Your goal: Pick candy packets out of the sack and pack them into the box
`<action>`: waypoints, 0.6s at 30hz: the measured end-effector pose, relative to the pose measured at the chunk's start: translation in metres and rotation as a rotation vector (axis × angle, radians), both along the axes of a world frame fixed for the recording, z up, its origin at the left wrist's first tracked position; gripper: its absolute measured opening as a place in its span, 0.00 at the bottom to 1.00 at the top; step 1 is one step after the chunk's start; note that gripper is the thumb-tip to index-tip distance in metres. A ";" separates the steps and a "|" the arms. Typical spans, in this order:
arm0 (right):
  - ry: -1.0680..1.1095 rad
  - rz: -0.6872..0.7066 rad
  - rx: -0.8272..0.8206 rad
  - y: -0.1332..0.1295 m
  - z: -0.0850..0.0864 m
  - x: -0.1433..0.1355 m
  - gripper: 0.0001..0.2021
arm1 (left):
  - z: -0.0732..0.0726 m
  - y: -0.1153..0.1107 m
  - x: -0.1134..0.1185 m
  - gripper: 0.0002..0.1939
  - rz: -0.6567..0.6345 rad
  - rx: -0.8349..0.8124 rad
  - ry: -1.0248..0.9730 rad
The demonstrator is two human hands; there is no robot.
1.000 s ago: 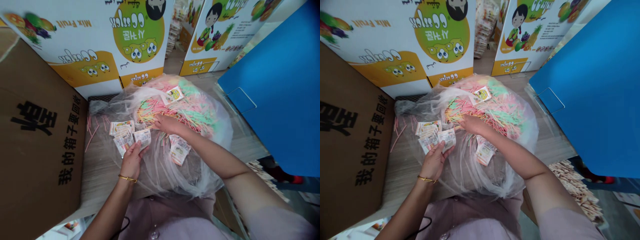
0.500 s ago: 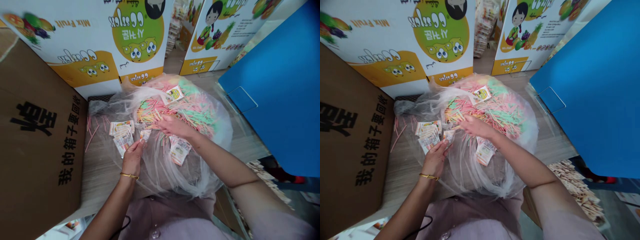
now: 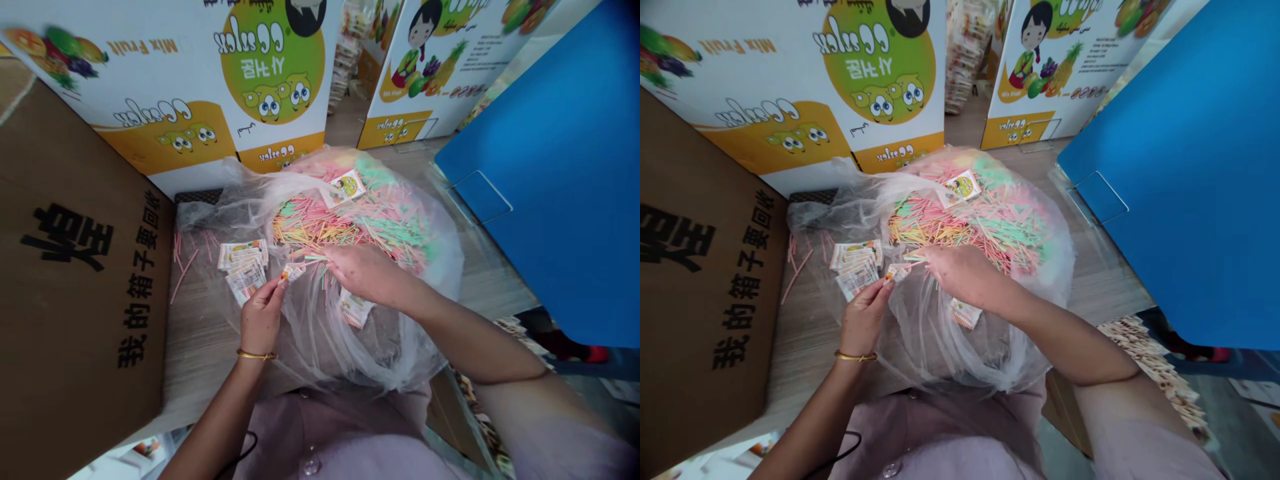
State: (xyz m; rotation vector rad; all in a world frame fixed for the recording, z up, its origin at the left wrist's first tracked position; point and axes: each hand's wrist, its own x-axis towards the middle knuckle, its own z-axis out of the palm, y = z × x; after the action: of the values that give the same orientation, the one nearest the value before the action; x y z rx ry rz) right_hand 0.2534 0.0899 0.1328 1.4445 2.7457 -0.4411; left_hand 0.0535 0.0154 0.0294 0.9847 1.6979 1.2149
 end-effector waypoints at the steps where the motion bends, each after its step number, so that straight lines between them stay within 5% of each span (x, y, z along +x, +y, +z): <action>1: 0.000 0.021 0.002 0.000 -0.002 -0.002 0.15 | 0.003 -0.001 0.002 0.18 -0.037 0.005 0.021; 12: 0.136 0.054 -0.122 0.013 -0.006 0.001 0.13 | 0.013 -0.009 0.006 0.22 -0.161 0.054 0.073; 15: 0.408 0.017 -0.232 0.019 -0.003 0.002 0.10 | 0.010 -0.009 0.008 0.21 -0.162 0.050 0.055; 18: 0.900 -0.094 -0.457 0.023 -0.009 -0.010 0.18 | 0.004 -0.006 0.012 0.21 -0.113 -0.006 -0.103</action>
State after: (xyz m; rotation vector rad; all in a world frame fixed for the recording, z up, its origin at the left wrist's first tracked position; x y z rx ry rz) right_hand 0.2435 0.1126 0.1243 1.4705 2.7658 -1.9845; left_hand 0.0654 0.0090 0.0336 0.9847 1.5445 1.1658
